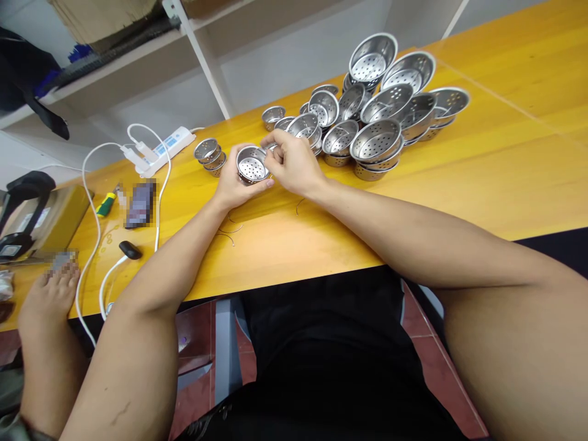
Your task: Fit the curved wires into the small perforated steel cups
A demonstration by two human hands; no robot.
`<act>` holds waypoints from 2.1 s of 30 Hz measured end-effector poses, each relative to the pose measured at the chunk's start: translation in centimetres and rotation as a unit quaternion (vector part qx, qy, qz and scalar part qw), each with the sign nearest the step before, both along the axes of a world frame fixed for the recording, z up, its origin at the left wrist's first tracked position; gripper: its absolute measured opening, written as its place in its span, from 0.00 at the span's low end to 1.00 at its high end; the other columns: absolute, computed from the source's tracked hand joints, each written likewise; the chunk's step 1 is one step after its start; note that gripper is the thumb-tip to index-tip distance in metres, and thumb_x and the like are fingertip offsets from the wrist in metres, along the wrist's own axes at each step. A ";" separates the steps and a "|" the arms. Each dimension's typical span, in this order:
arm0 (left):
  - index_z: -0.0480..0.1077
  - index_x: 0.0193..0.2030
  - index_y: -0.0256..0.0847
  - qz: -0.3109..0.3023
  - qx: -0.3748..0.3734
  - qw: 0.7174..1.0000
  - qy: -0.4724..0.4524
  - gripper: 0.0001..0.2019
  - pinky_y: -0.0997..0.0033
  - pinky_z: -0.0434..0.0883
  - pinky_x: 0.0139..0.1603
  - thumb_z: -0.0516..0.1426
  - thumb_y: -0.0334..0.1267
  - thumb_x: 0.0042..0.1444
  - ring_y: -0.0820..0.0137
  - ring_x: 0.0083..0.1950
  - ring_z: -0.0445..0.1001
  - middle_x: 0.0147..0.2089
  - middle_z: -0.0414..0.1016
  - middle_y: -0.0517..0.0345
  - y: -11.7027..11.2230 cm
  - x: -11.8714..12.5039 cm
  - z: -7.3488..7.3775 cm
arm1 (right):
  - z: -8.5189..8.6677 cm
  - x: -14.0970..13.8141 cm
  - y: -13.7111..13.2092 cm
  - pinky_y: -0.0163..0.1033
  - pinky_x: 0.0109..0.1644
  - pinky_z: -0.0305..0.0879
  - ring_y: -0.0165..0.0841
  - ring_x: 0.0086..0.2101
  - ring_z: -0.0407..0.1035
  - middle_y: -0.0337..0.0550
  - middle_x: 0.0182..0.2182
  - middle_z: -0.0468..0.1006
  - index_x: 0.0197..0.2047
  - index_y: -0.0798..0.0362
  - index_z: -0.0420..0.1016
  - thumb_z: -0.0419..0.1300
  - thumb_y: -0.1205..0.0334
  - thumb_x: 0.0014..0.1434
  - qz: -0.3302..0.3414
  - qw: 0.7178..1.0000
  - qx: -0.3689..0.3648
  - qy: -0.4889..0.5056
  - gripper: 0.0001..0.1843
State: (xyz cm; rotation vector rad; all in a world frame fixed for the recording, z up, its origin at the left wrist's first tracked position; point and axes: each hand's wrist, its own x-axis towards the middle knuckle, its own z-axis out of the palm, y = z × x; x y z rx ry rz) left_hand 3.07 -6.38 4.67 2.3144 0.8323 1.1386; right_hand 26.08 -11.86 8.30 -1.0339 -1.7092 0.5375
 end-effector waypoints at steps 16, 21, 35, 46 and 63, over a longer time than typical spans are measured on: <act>0.68 0.78 0.52 -0.111 0.027 0.991 -0.071 0.43 0.41 0.83 0.75 0.63 0.80 0.70 0.50 0.66 0.88 0.66 0.84 0.49 3.9 -2.0 -2.5 | 1.4 1.0 0.3 0.43 0.29 0.62 0.33 0.28 0.65 0.37 0.30 0.77 0.44 0.45 0.83 0.81 0.21 0.63 0.273 0.957 -0.034 0.090 0.35; 0.66 0.79 0.53 -0.113 0.046 0.990 -0.065 0.44 0.42 0.86 0.71 0.64 0.80 0.70 0.51 0.64 0.89 0.66 0.84 0.49 3.4 -1.9 -2.0 | 1.5 0.6 0.0 0.43 0.28 0.60 0.33 0.26 0.63 0.36 0.28 0.75 0.43 0.45 0.81 0.83 0.21 0.60 0.275 0.953 -0.060 0.114 0.36; 0.61 0.78 0.48 -0.063 0.066 0.996 -0.025 0.45 0.42 0.86 0.73 0.68 0.73 0.70 0.52 0.66 0.89 0.69 0.83 0.45 2.2 -1.3 -1.3 | 0.8 0.4 0.4 0.44 0.27 0.64 0.34 0.26 0.67 0.38 0.29 0.78 0.43 0.44 0.80 0.86 0.22 0.56 0.251 0.956 -0.084 0.130 0.38; 0.63 0.77 0.47 -0.040 0.070 0.997 -0.020 0.42 0.44 0.87 0.72 0.73 0.65 0.68 0.53 0.64 0.89 0.67 0.83 0.46 1.9 -1.1 -1.2 | 1.0 0.2 0.2 0.44 0.28 0.63 0.34 0.26 0.66 0.40 0.30 0.79 0.40 0.45 0.81 0.85 0.20 0.55 0.239 0.961 -0.077 0.118 0.38; 0.56 0.86 0.56 0.015 0.047 0.998 -0.027 0.55 0.30 0.73 0.88 0.69 0.81 0.64 0.42 0.81 0.79 0.78 0.75 0.41 4.3 -2.3 -2.3 | 0.8 1.7 -0.1 0.76 0.74 0.80 0.65 0.64 0.80 0.55 0.74 0.78 0.79 0.37 0.79 0.73 0.35 0.72 0.100 0.987 0.023 -0.127 0.38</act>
